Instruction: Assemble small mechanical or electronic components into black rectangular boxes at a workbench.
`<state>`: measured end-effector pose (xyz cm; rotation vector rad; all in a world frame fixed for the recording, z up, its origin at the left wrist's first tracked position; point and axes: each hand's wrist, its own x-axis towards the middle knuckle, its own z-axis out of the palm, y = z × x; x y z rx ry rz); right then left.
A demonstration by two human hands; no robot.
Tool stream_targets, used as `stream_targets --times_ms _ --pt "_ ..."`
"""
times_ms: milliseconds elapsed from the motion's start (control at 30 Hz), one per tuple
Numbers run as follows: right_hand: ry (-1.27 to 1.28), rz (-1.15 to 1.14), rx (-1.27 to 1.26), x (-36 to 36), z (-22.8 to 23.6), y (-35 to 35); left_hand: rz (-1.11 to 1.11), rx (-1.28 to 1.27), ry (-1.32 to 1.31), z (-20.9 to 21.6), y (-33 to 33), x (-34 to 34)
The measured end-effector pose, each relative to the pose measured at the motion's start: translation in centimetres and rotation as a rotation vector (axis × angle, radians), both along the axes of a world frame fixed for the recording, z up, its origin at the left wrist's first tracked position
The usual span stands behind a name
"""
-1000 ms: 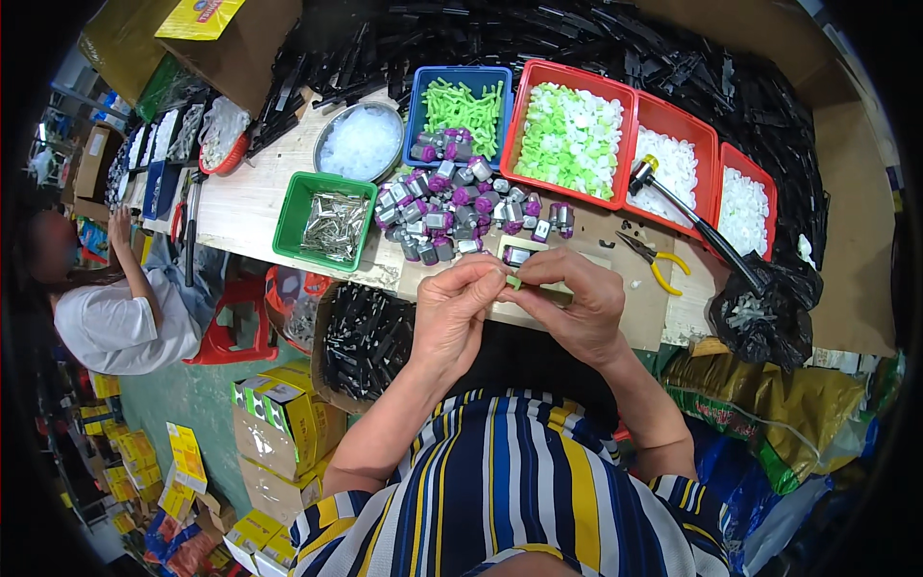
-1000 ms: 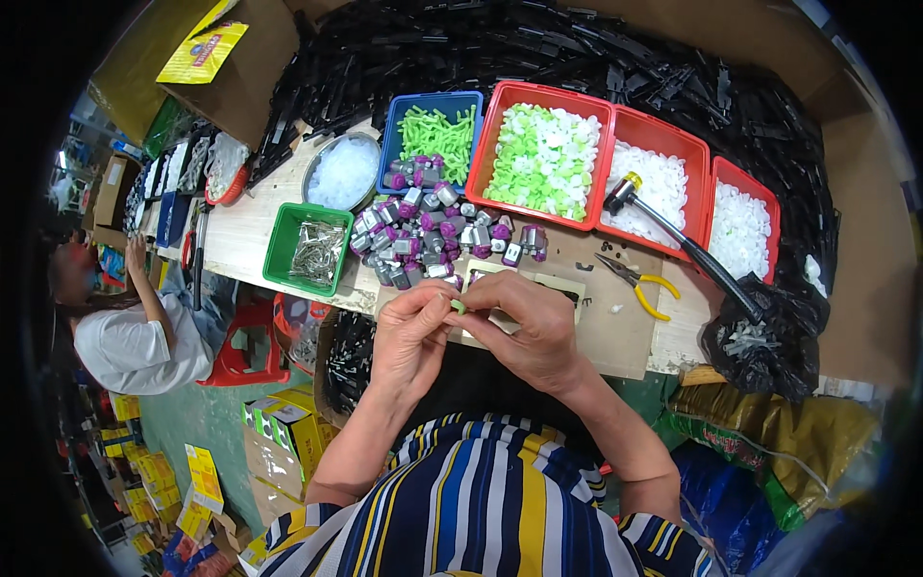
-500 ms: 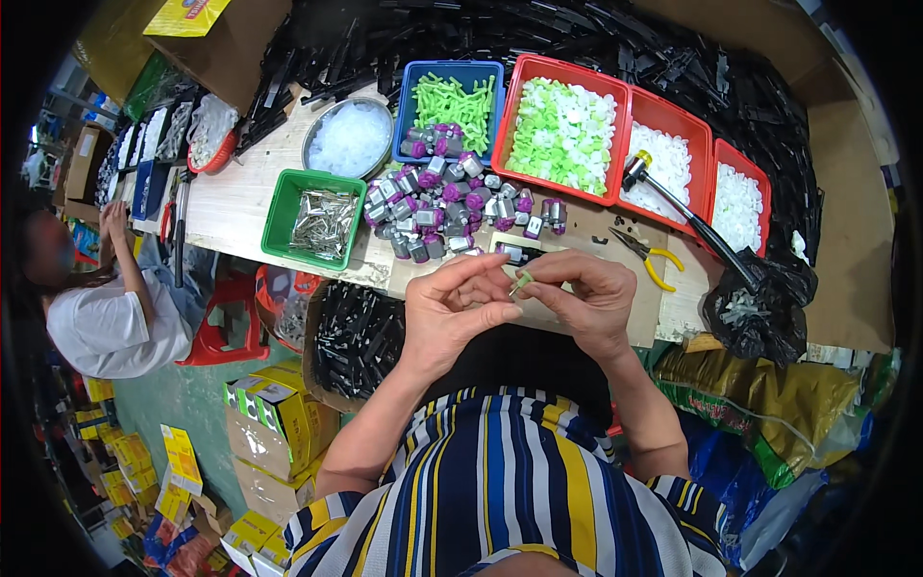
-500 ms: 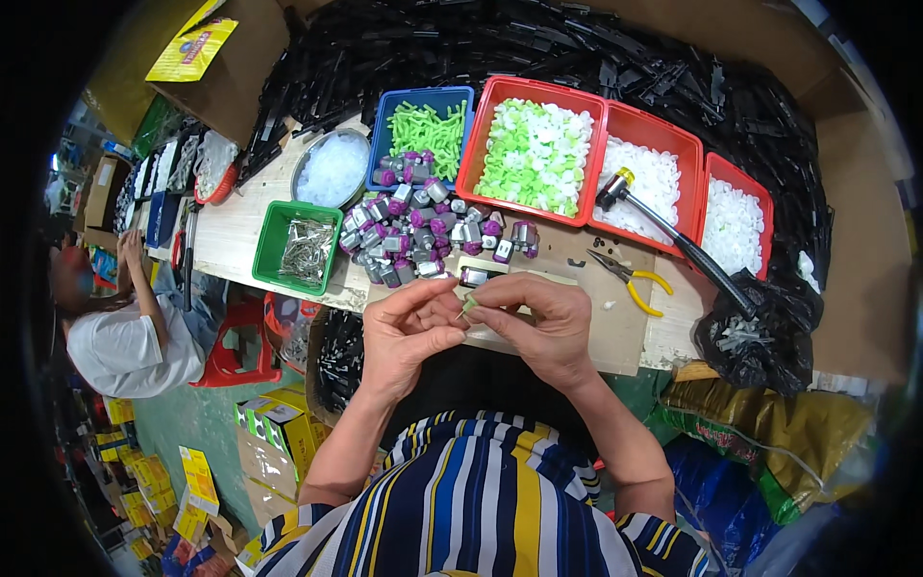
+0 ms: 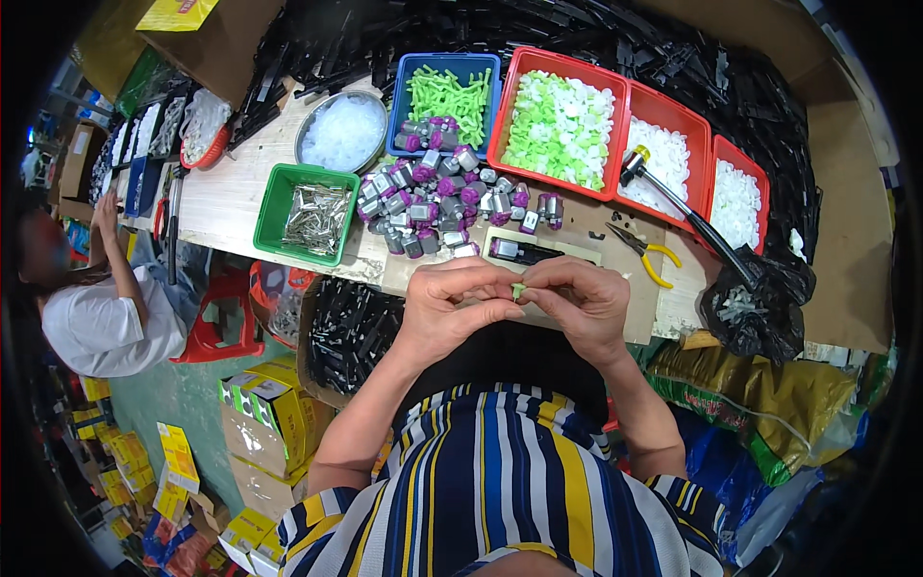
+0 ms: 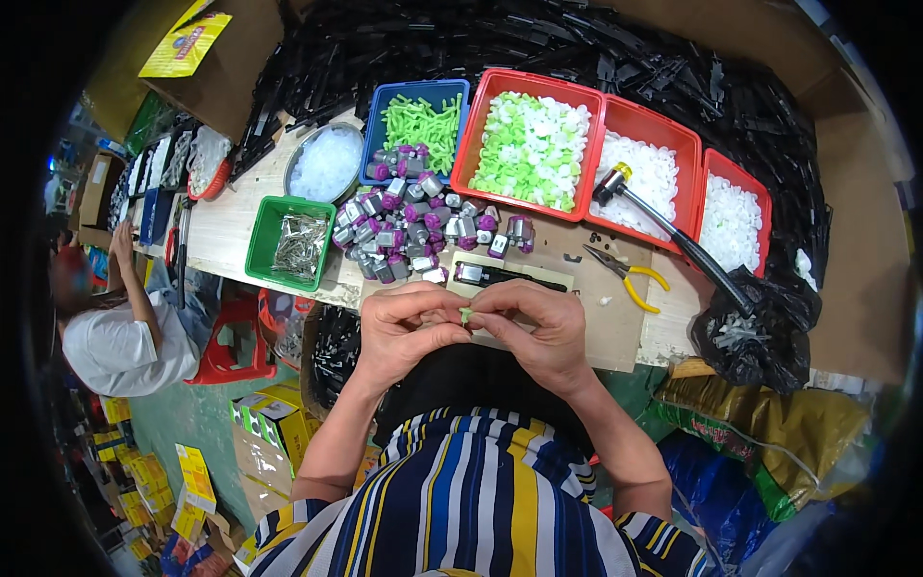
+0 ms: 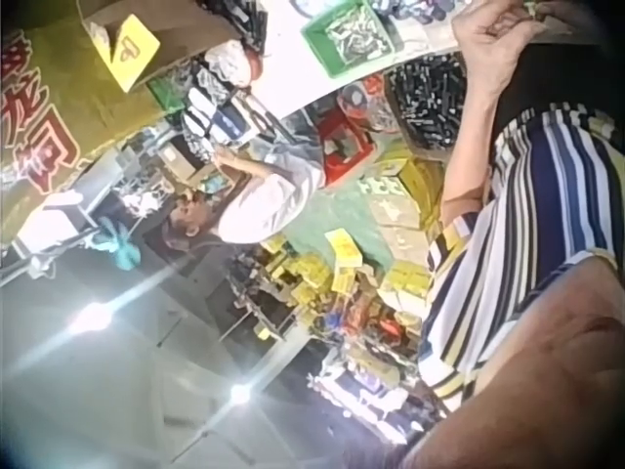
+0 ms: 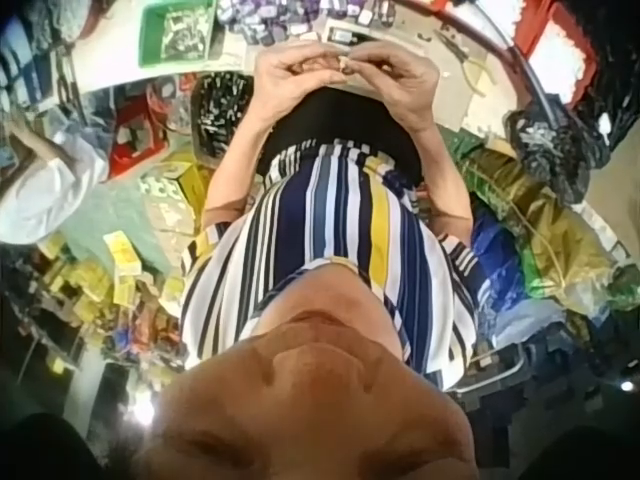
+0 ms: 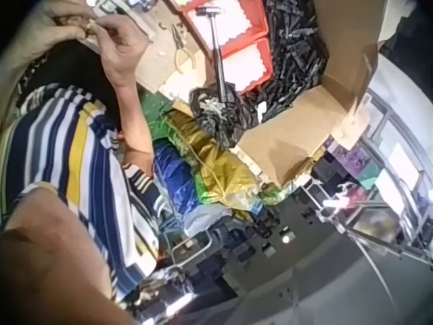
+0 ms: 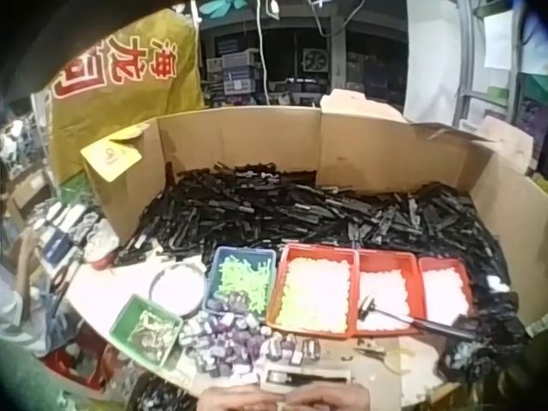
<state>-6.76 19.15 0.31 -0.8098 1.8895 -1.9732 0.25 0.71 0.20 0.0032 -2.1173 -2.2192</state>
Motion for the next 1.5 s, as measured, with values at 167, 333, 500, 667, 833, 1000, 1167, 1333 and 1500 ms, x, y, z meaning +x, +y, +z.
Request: stream_targets --times_ms 167,333,500,667,833,1000,1167,1333,1500 --pt "0.092 -0.019 0.042 0.1 0.0 0.1 -0.002 -0.134 0.084 0.0 0.0 -0.5" --pt "0.218 -0.096 0.117 -0.1 -0.4 0.0 0.000 -0.227 0.128 -0.5 0.0 -0.9" --pt "0.384 -0.172 0.194 -0.8 -1.1 0.0 0.128 -0.383 0.223 -0.9 0.1 -1.0" --pt "0.420 -0.129 0.204 -0.5 -0.6 -0.5 0.058 -0.396 0.243 -1.6 -0.4 -1.2" --pt "0.434 -0.123 0.208 -0.4 -0.4 -0.6 0.030 -0.403 0.215 -1.4 -0.5 -1.2" --pt "0.446 -0.146 0.261 -0.9 -0.6 -0.2 0.086 -0.421 0.279 -1.4 -0.2 -1.5" --pt "0.441 -0.201 0.335 -2.4 -2.0 0.5 0.157 -0.683 0.420 -2.3 -0.3 -1.4" --pt "0.446 -0.145 0.377 -3.2 -2.7 0.1 0.196 -0.887 0.554 -3.2 0.7 -1.0" --pt "0.449 -0.099 0.403 -3.4 -2.6 0.0 0.153 -1.024 0.602 -4.1 1.1 -1.2"
